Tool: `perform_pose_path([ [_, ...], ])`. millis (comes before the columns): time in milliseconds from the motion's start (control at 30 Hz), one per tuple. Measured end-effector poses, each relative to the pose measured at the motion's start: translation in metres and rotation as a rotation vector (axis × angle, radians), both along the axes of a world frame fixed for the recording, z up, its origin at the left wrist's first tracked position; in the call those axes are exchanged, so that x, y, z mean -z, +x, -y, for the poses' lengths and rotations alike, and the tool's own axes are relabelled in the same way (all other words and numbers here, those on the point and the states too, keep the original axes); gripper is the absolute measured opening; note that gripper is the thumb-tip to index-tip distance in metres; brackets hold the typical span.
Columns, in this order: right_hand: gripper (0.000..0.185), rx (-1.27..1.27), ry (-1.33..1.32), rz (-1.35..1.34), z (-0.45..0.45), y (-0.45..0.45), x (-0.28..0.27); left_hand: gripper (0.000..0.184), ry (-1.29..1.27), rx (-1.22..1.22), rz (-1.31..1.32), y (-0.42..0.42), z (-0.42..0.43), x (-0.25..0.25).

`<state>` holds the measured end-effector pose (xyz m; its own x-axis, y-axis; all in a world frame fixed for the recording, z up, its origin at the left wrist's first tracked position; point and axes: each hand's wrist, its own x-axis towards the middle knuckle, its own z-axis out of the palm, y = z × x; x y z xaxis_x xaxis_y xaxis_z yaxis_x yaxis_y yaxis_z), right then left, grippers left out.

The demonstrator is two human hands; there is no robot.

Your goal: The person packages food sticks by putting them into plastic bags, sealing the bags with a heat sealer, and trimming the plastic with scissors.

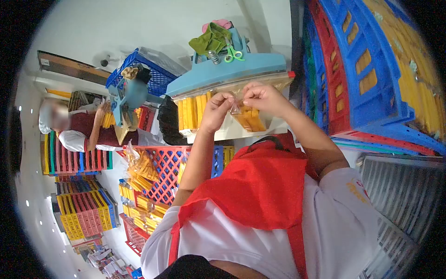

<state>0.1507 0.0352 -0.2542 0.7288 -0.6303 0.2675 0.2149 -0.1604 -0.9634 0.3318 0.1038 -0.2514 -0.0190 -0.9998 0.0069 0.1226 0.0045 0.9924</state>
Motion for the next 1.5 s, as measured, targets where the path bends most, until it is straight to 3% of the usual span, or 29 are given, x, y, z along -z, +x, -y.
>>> perform_pose_path([
  [67,0.002,0.025,-0.093,-0.028,-0.007,-0.001,-0.001,0.008,0.030,0.013,-0.047,-0.006,-0.007,-0.001],
  [133,0.005,0.157,0.222,0.026,-0.014,-0.003,-0.001,0.010,0.037,-0.152,-0.062,-0.011,-0.014,-0.007],
  [267,0.008,0.213,0.302,-0.079,-0.014,-0.004,0.004,0.012,0.093,-0.276,-0.084,-0.025,-0.014,-0.005],
  [300,0.015,0.205,0.292,0.008,-0.010,-0.003,0.012,0.012,0.091,-0.282,-0.091,-0.025,-0.012,-0.004],
  [333,0.021,0.196,0.279,0.096,-0.007,-0.002,0.016,0.012,0.082,-0.252,-0.047,-0.025,-0.010,-0.003],
  [467,0.031,0.297,0.245,0.040,-0.017,0.000,-0.010,0.005,-0.044,-0.189,0.053,-0.026,0.004,-0.001],
  [533,0.035,0.322,0.278,0.047,-0.019,-0.001,-0.016,0.003,-0.040,-0.178,-0.017,-0.026,0.009,0.000],
  [667,0.036,0.366,0.285,-0.015,-0.008,-0.007,0.001,0.014,-0.054,-0.268,-0.232,-0.038,0.013,0.004],
  [867,0.034,0.312,0.320,0.012,-0.007,-0.010,-0.003,0.021,-0.003,-0.176,-0.237,-0.037,0.011,-0.003],
  [1167,0.033,0.271,0.387,0.039,-0.012,-0.014,-0.012,0.017,0.071,-0.136,-0.375,-0.035,0.008,0.006],
  [1300,0.033,0.225,0.439,0.016,-0.022,-0.018,-0.018,0.012,0.001,-0.118,-0.327,-0.036,-0.014,0.001],
  [1400,0.032,0.260,0.342,-0.027,-0.021,-0.017,-0.005,0.009,0.135,-0.231,-0.237,-0.038,-0.021,-0.001],
  [1467,0.032,0.293,0.228,-0.089,-0.016,-0.014,0.003,0.015,0.081,-0.254,0.313,-0.036,-0.015,0.000],
  [1500,0.030,0.322,0.184,-0.077,-0.013,-0.013,0.005,0.015,0.076,-0.253,0.314,-0.036,-0.014,-0.003],
])
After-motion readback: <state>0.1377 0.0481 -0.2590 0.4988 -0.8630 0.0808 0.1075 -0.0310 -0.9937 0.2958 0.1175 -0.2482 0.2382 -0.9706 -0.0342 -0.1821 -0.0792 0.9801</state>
